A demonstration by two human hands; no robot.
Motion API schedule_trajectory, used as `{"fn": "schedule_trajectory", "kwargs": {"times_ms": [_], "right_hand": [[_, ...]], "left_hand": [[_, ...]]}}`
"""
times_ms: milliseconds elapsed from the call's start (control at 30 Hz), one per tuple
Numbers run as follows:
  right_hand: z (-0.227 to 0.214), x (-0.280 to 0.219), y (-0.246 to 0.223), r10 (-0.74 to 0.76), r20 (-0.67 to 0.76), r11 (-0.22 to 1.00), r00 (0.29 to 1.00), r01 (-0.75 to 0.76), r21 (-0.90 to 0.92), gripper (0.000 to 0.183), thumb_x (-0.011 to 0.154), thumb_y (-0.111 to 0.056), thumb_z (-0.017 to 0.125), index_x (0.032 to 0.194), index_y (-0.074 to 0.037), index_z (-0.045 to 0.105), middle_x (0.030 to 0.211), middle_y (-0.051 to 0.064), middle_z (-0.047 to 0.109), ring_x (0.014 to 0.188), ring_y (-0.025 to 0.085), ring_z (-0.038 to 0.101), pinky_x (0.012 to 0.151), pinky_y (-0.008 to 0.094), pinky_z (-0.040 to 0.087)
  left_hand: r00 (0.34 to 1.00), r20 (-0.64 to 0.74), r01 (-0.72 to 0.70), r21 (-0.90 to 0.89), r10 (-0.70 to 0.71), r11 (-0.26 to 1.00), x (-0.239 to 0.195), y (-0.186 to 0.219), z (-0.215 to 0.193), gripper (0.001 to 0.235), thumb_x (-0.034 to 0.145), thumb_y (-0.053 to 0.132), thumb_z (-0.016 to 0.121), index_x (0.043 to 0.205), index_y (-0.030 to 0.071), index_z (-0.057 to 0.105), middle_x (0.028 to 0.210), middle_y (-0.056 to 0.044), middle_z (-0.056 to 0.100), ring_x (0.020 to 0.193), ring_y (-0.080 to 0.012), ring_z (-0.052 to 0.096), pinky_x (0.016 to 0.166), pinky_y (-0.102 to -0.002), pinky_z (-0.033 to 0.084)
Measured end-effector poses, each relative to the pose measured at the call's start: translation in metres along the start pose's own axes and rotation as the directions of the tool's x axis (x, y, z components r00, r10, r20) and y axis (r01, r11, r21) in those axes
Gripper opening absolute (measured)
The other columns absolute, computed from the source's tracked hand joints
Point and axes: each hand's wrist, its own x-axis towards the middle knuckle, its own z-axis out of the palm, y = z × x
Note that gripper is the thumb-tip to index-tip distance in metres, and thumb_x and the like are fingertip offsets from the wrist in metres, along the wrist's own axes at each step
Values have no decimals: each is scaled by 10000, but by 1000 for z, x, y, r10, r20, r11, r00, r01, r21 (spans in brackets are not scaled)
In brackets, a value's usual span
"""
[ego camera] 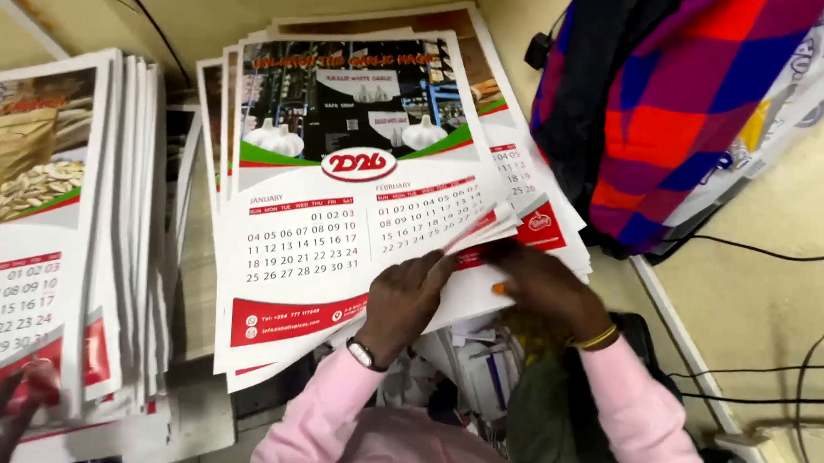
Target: Manually picking up, aligning, and stacking printed calendar sheets in a print shop.
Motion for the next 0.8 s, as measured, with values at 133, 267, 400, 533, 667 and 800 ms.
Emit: {"fn": "schedule_trajectory", "kwargs": {"times_ms": [133,267,400,533,667,800], "right_hand": [[-27,-16,100,10,32,996,999,-7,-94,614,953,-399,592,1510,-160,495,1558,219,479,1457,453,414,1126,586,430],[-46,-6,121,-5,56,961,998,21,-275,594,840,-139,757,1415,-175,613,1478,202,555,1381,418,521,1059,544,511],[4,33,201,-184,58,854,981,189,-485,583,778,-129,796,1343,-164,654,1396,212,606,1300,412,583,1004,542,549],[-34,43,140,58,-65,998,996,-60,-36,231,827,-205,689,954,-20,744,847,225,737,878,379,708,731,451,566],[-34,48,134,-15,-169,997,985,2,-75,255,818,-229,676,730,10,702,608,247,624,642,392,666,593,470,494],[-28,59,154,-348,-198,890,916,257,-376,303,824,-197,670,556,-64,620,518,157,568,520,380,601,495,437,434]], "left_hand": [[1000,-15,9,51,-8,999,7,25,57,134,1004,100,586,1020,222,638,956,-27,726,745,-222,747,569,-318,565],[994,74,78,21,-79,997,13,50,95,137,983,131,629,1046,241,678,937,-28,742,763,-228,765,587,-330,594],[962,200,196,-21,-188,980,0,63,123,267,943,101,641,1140,259,728,990,-42,767,850,-256,781,650,-365,619],[938,227,286,-79,-263,955,-9,64,127,319,904,70,654,1170,222,742,1037,-84,777,903,-306,779,682,-411,626],[929,228,316,-77,-292,945,-11,64,130,337,885,90,689,1192,218,741,1066,-82,774,943,-307,772,720,-417,623],[929,195,333,-65,-316,941,12,74,117,232,975,301,698,1185,214,747,1074,-71,770,938,-285,773,734,-395,619]]}}
